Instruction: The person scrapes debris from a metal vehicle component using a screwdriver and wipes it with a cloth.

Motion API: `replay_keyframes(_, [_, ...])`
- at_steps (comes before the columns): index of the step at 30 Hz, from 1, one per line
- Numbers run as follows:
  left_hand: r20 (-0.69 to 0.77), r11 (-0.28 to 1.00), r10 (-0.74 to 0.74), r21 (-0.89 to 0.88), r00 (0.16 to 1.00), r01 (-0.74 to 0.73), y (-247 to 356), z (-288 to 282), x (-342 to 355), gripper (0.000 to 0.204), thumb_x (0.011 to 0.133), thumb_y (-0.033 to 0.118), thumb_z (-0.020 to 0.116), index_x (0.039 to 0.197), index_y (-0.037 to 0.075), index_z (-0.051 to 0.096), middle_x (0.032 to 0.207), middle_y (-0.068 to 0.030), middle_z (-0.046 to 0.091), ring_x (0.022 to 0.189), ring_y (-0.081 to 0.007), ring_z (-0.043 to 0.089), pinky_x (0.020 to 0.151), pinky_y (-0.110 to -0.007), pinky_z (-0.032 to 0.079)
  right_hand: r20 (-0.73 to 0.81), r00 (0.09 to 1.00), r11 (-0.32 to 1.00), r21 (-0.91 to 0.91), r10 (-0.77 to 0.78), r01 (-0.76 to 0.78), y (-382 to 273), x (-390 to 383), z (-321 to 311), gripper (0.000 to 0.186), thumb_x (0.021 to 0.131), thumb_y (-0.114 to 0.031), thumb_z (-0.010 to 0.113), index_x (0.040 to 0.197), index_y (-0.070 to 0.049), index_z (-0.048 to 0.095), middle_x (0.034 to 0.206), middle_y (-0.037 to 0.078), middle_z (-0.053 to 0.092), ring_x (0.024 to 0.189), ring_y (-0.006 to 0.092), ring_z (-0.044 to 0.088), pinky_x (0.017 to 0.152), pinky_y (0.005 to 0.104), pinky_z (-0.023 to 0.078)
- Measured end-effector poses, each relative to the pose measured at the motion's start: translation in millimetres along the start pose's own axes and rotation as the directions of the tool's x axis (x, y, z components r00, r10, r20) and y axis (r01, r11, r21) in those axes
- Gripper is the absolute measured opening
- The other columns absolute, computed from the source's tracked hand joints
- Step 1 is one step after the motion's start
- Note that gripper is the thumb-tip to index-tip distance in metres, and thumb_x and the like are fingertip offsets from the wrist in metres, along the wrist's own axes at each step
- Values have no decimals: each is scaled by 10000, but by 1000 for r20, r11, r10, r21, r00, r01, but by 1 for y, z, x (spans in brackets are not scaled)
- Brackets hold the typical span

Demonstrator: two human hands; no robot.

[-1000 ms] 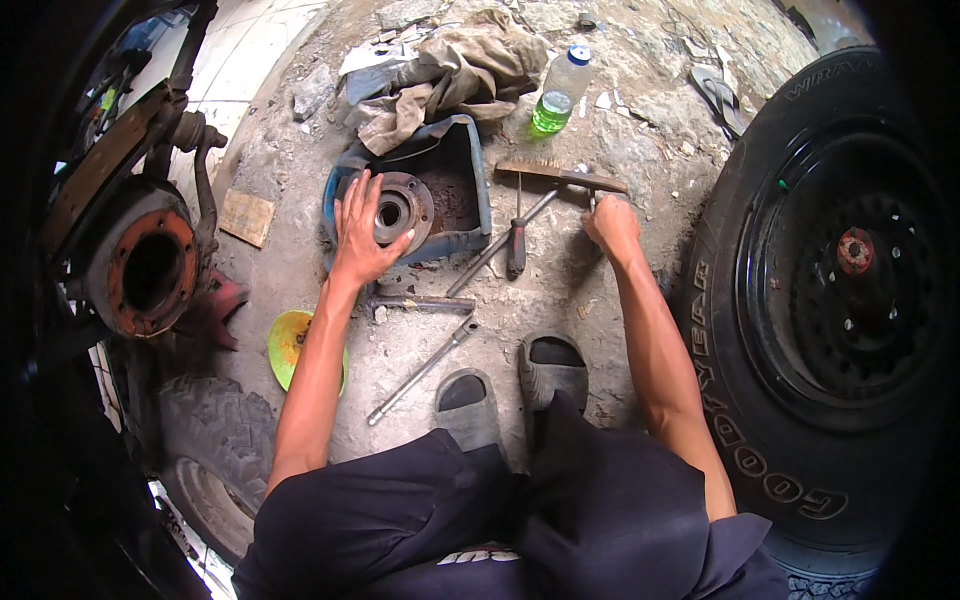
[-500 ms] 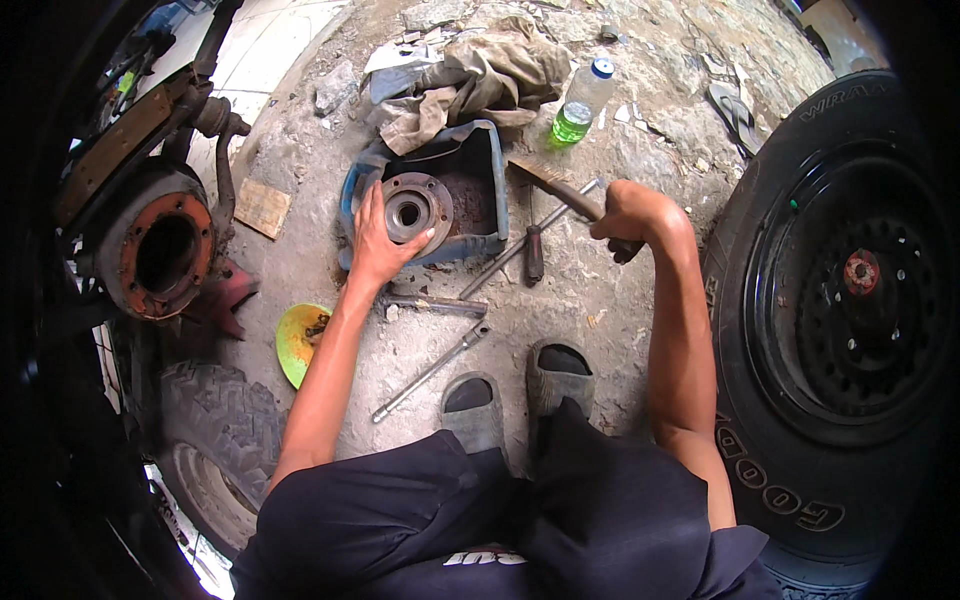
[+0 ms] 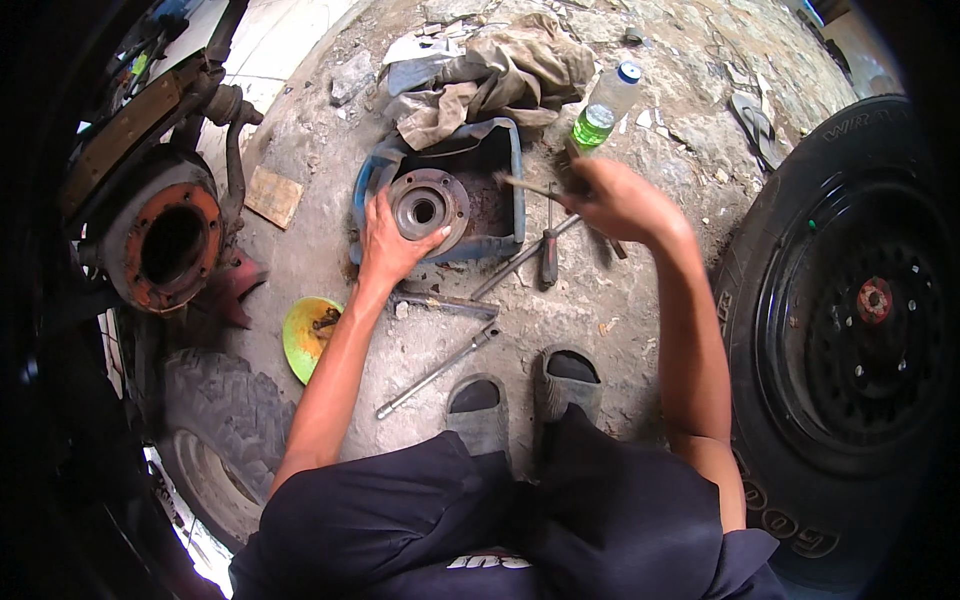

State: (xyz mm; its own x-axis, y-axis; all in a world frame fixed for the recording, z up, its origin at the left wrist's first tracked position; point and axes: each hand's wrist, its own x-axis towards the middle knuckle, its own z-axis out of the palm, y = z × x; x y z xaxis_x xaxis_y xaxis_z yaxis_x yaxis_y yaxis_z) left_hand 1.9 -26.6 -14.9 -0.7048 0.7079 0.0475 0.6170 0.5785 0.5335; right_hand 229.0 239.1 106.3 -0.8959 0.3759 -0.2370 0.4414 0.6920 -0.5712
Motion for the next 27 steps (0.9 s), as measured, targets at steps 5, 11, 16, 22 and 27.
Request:
replay_keyframes(5, [24,990,-128,54,991,127,25,-9,-2,1247,645,626,908,1493,-84,333,1506,-306,392,1400,-461,427,1143,-563,377,-172,984,976,204,-46,81,-16,39,60,260,999,-117,615,1222,14,639,1017,265,717,928,397,720,788,480,553])
replay_keyframes(11, [4,987,19,157,1000,-19,20,-7,13,1399,592,730,879,1547,-87,264,1590,-291,315,1503,-439,306,1186,-668,245,-104,941,935,124,-321,333,-17,37,84,149,960,-39,569,1018,70,652,862,330,656,864,524,649,774,563,526])
replay_keyframes(16, [144,1000,-10,30,990,6,10,-5,34,1565,461,737,918,1590,-73,200,1618,-300,295,1521,-438,284,1206,-605,285,-97,965,964,88,-244,252,-28,12,102,304,928,9,554,1213,78,634,923,316,644,829,506,648,758,553,521])
replay_keyframes(22, [252,999,1,44,968,-12,-3,-4,34,1577,409,637,982,1601,-40,201,1610,-291,322,1521,-444,281,1226,-566,277,-9,983,982,-52,-183,182,-30,-15,126,626,855,33,536,1476,30,460,1090,295,608,853,504,661,745,556,558])
replay_keyframes(27, [257,1000,-2,22,966,-4,2,-10,33,1501,430,558,1007,1573,-50,248,1595,-294,339,1507,-436,306,1228,-542,282,-38,980,979,-53,-197,195,-28,-4,126,615,853,24,535,1464,46,464,1044,295,606,827,498,650,742,545,553])
